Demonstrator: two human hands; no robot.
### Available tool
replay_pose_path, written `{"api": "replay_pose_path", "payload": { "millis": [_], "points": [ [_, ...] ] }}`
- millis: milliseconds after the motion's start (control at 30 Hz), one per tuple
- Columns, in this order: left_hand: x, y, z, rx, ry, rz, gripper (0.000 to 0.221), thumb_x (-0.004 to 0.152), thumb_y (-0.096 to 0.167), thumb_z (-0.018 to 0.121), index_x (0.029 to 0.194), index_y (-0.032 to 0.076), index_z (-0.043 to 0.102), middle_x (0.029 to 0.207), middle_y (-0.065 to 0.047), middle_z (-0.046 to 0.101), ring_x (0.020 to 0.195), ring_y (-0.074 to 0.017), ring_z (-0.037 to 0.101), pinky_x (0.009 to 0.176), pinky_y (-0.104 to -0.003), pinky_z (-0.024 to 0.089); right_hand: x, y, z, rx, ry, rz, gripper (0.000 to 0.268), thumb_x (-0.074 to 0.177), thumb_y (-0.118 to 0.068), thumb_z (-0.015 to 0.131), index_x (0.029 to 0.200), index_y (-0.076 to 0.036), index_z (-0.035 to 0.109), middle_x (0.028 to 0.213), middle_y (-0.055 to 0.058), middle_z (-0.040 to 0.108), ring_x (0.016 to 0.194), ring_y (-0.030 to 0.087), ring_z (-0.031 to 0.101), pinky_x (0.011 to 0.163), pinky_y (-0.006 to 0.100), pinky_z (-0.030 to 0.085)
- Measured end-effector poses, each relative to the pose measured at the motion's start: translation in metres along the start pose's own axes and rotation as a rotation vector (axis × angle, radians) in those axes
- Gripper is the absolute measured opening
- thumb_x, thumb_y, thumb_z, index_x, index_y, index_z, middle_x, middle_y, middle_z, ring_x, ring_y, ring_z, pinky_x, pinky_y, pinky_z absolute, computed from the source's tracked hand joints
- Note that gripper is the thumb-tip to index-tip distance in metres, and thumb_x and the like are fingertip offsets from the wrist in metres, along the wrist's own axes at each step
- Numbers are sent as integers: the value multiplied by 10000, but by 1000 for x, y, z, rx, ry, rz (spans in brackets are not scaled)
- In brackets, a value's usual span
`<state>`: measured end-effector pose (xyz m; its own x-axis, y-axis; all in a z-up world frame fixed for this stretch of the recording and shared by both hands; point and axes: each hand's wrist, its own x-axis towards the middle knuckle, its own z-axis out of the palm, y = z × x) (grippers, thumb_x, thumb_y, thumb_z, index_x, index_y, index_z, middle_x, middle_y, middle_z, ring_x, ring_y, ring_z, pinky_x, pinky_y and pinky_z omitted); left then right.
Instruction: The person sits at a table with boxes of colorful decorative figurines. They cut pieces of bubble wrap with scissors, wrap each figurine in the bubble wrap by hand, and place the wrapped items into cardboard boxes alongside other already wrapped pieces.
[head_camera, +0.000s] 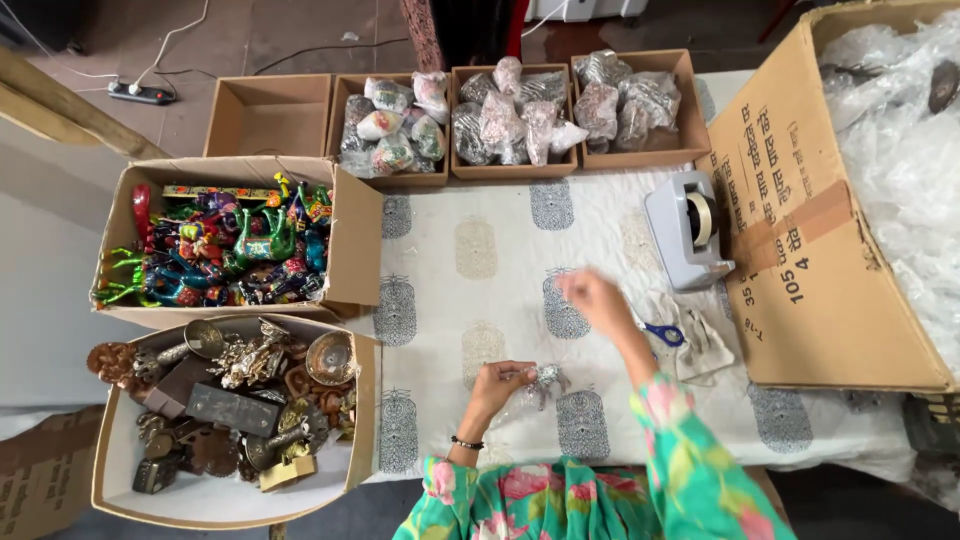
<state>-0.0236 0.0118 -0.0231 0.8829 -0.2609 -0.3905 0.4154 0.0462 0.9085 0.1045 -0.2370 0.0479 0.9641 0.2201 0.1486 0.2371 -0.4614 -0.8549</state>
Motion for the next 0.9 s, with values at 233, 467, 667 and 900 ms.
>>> {"api": "replay_pose_path", "payload": {
  "millis": [233,467,667,900],
  "points": [
    [-22,15,3,-44,15,27,323,863,139,810,1124,-46,766,954,-74,797,825,-85,713,750,-234,581,96,-6,16,-546,-82,232,279,896,-153,613,1077,-266,793,989,89,769,898,317,719,806,438,558],
    [-33,3,-5,-63,60,32,314,864,138,814,1121,-39,772,913,-55,781,792,-71,679,716,-228,555,103,12,34,-631,-149,266,325,868,-123,621,1101,-271,792,1096,89,754,1046,312,702,897,442,553],
    [-28,17,-4,-25,86,18,300,866,150,814,1115,-14,782,889,-32,780,771,-51,662,702,-205,542,91,35,34,-614,-196,299,468,860,-189,687,1321,-267,656,1203,112,717,1112,332,669,921,458,535],
    [-16,24,1,95,83,6,294,883,151,826,1127,-11,800,818,-49,733,713,-50,585,625,-227,473,84,15,30,-622,-258,388,598,866,-173,671,1443,-293,569,1162,131,738,1068,339,697,906,454,555]
  ]
}}
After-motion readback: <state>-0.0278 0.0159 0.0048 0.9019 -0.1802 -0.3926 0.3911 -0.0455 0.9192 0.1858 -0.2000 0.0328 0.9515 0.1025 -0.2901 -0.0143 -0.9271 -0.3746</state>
